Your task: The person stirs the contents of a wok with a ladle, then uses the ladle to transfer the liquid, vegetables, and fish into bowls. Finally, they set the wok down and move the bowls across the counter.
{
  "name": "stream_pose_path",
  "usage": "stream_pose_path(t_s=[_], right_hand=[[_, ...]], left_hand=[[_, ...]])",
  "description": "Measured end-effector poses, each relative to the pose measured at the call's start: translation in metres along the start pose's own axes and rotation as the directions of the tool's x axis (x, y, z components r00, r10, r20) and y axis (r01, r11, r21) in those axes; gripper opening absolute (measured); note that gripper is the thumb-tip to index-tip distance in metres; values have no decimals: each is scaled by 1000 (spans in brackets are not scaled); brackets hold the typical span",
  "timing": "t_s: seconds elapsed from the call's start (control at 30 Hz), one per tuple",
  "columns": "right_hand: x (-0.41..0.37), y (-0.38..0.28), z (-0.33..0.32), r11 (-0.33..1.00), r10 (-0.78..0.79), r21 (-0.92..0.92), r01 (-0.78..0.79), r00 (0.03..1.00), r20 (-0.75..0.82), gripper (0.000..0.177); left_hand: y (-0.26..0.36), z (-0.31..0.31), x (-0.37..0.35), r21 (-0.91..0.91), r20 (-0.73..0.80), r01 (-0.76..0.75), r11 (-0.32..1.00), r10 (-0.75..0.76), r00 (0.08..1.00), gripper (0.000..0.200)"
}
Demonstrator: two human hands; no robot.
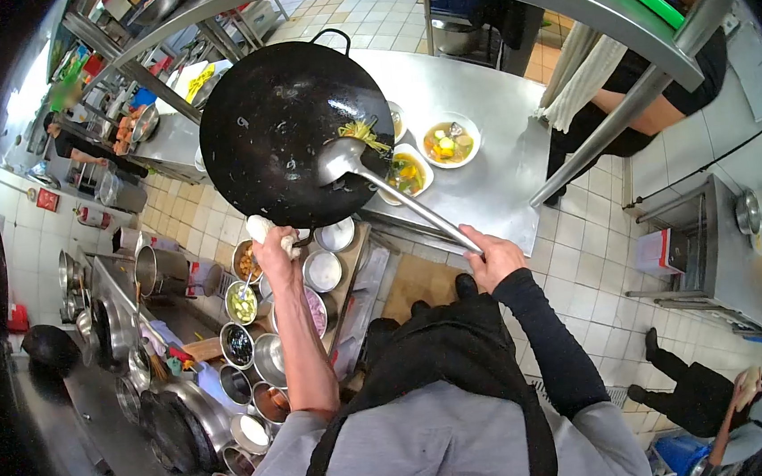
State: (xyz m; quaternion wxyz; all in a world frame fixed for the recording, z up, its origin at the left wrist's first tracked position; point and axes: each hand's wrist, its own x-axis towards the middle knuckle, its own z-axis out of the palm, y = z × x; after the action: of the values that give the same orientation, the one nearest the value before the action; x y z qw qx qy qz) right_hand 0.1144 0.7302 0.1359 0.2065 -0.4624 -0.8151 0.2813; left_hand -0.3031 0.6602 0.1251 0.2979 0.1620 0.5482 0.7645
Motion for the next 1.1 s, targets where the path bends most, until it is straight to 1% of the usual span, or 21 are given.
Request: stream_pose_path(t_s=[0.03,0.13,0.17,0.23,0.37,0.47,0.53,0.57,0.67,0.7,0.8,0.83,0.93,0.97,1.07,1.1], right_hand=[[-1,3,3,999,-39,-9,39,999,-18,55],[-18,14,-16,997,14,-80,-13,1000,8,53],[-26,25,-23,991,-24,-134,24,1000,-2,54],[-39,38,-43,975,12,-223,-12,1000,-3,54],[-50,48,-78,943,43,-329,-48,999,-23,56],[-48,36,-81,949,51,-306,-74,995,-83,58],[-41,38,-70,970,22,-237,-48,994,-109,58],[-36,39,-65,979,5,-202,-29,993,-121,58],[-16,33,-61,980,-32,-196,20,998,-56,56],[-9,35,-63,979,-11,-203,10,1000,-1,55],[0,45,-83,968,-8,-250,31,996,93,54],[-1,55,-90,973,-55,-221,69,996,69,54],[2,77,-117,971,-9,-235,35,994,112,54],[5,80,-124,976,32,-219,-1,990,135,55],[22,93,-116,991,0,-134,14,995,103,56],[29,96,-111,990,-27,-134,40,995,96,56]], left_hand=[[1,2,0,2,-7,1,1000,-1,1000,26],[-5,8,2,3,-87,-61,998,61,994,13],[-6,11,1,-13,-90,-82,997,80,993,13],[-3,20,-4,-45,-96,-119,992,114,989,14],[-6,14,1,3,-69,-134,991,134,989,17],[-5,15,-2,16,-76,-135,991,136,988,18],[-7,15,-4,12,-113,-150,989,151,982,18],[-7,13,-7,28,-106,-140,990,142,984,21],[-3,20,-20,53,-125,-121,991,127,984,24],[-5,27,-23,19,-147,-157,987,158,976,27],[0,41,-38,44,-158,-166,985,171,973,28],[2,48,-44,33,-168,-161,986,164,972,28],[1,54,-52,69,-163,-205,976,213,963,27],[3,55,-57,73,-159,-188,979,198,967,26],[7,68,-73,94,-197,-179,979,194,961,21],[9,75,-81,98,-211,-180,979,197,958,20]])
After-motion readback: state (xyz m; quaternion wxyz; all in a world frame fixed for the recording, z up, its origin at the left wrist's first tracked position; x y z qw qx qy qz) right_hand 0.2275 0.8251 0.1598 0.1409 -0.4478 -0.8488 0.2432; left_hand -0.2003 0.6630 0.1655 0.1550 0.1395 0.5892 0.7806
